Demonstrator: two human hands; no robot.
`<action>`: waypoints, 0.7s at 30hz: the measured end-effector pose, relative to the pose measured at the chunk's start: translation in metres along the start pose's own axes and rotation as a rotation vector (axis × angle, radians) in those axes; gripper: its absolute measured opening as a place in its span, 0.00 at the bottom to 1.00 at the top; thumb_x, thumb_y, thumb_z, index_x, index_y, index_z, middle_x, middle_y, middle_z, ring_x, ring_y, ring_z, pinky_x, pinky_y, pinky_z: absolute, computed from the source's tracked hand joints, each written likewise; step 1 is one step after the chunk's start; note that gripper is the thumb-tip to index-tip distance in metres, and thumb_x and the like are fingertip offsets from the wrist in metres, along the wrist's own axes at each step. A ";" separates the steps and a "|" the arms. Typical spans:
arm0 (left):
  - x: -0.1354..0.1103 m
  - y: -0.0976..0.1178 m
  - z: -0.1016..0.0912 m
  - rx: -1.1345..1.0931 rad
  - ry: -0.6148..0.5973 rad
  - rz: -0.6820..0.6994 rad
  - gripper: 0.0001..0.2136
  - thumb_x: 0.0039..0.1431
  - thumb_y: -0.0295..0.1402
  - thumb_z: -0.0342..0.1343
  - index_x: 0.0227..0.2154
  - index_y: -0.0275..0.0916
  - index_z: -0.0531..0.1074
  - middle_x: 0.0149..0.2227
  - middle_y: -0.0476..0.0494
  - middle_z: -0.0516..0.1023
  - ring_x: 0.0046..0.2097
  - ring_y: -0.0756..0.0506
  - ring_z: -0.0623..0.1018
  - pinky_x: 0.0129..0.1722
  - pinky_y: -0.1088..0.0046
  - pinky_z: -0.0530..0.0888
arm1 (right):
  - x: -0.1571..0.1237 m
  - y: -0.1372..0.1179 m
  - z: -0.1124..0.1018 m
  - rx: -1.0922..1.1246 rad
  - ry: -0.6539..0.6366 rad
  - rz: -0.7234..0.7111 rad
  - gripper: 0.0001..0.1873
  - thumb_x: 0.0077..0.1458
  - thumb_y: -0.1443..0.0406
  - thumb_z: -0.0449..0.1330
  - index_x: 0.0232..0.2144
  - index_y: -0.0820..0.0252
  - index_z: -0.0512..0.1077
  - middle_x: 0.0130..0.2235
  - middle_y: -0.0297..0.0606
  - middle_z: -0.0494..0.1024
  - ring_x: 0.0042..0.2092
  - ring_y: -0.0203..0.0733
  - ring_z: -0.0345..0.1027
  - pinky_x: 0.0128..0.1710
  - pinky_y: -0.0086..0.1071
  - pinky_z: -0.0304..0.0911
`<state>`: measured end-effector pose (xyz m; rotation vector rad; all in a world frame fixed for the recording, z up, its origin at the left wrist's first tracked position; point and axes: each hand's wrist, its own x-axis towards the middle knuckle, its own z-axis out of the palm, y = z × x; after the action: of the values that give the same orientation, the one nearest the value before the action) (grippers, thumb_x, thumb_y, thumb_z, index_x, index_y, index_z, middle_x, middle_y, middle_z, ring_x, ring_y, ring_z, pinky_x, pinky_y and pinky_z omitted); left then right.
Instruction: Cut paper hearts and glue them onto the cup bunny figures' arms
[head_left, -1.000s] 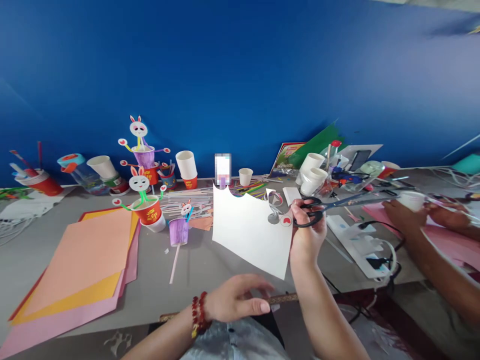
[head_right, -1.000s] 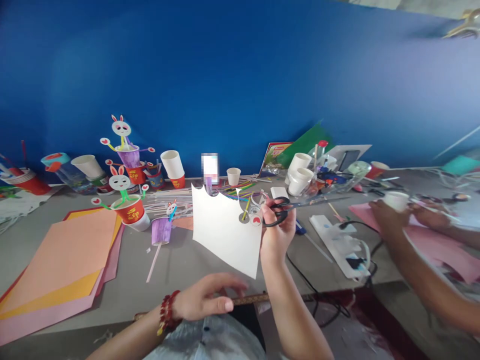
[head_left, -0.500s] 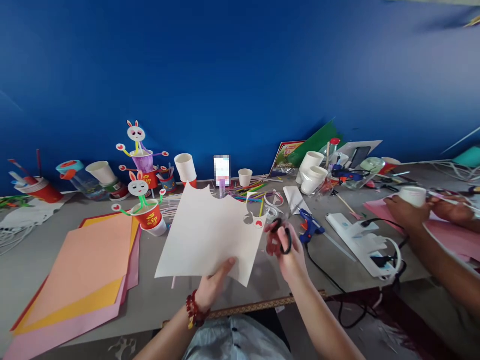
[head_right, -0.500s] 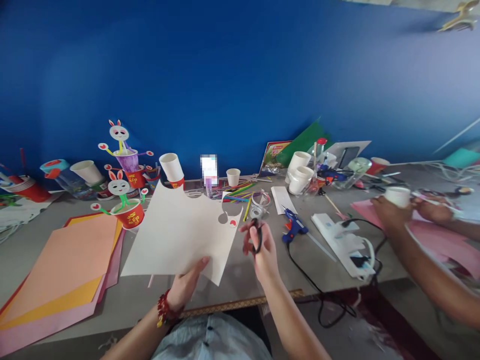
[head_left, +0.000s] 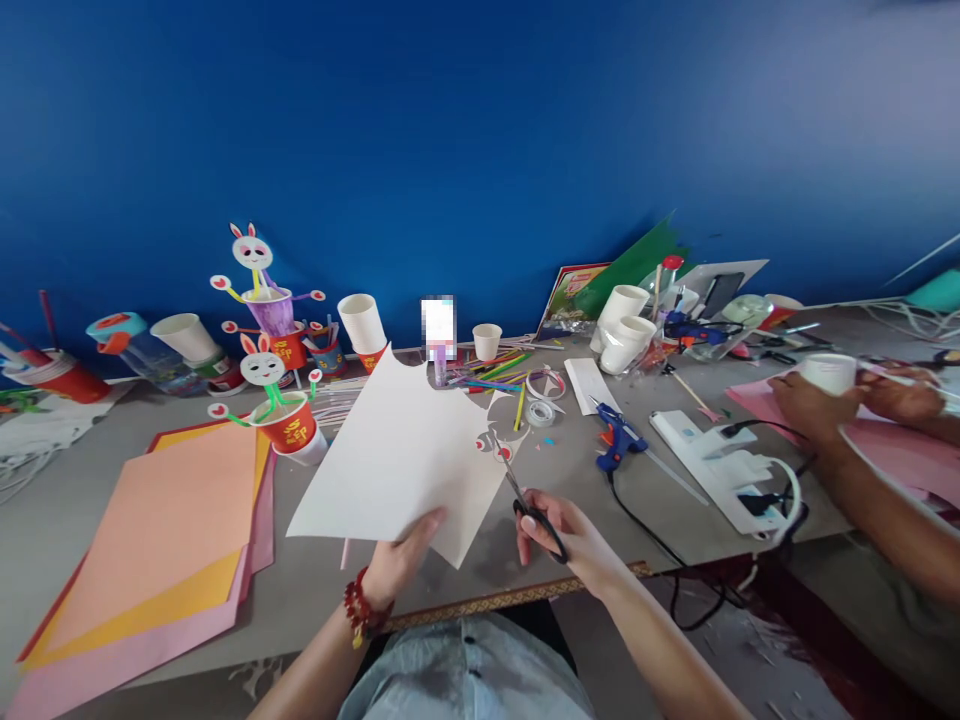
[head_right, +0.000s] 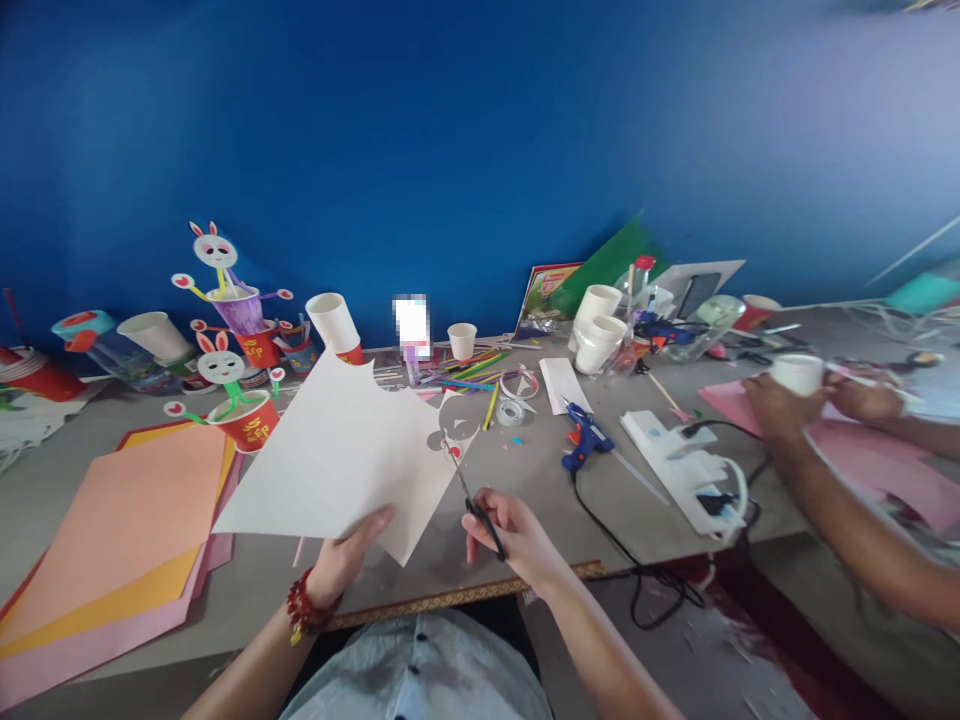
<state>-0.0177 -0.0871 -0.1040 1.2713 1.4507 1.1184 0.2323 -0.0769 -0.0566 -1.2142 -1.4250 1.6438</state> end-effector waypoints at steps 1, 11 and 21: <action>0.001 0.000 -0.001 0.009 -0.012 0.000 0.16 0.50 0.50 0.61 0.31 0.43 0.83 0.36 0.44 0.86 0.42 0.39 0.84 0.46 0.64 0.82 | 0.000 -0.002 -0.002 -0.014 -0.007 0.006 0.27 0.51 0.40 0.62 0.27 0.57 0.64 0.20 0.34 0.75 0.24 0.38 0.64 0.28 0.31 0.53; 0.008 0.014 -0.010 0.014 -0.089 0.021 0.12 0.51 0.45 0.59 0.30 0.44 0.83 0.37 0.45 0.86 0.42 0.40 0.84 0.48 0.66 0.80 | 0.001 -0.002 -0.012 -0.043 -0.077 0.069 0.25 0.50 0.43 0.64 0.25 0.56 0.63 0.17 0.31 0.74 0.22 0.38 0.63 0.28 0.30 0.51; 0.007 0.012 -0.009 -0.005 -0.118 -0.024 0.10 0.51 0.41 0.58 0.29 0.44 0.81 0.37 0.45 0.86 0.41 0.40 0.84 0.47 0.66 0.81 | 0.000 0.021 -0.019 -0.092 -0.074 0.104 0.21 0.53 0.51 0.66 0.24 0.56 0.62 0.15 0.28 0.72 0.19 0.34 0.56 0.26 0.29 0.48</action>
<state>-0.0250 -0.0797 -0.0909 1.2910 1.3716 1.0132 0.2515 -0.0741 -0.0763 -1.3105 -1.5205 1.7262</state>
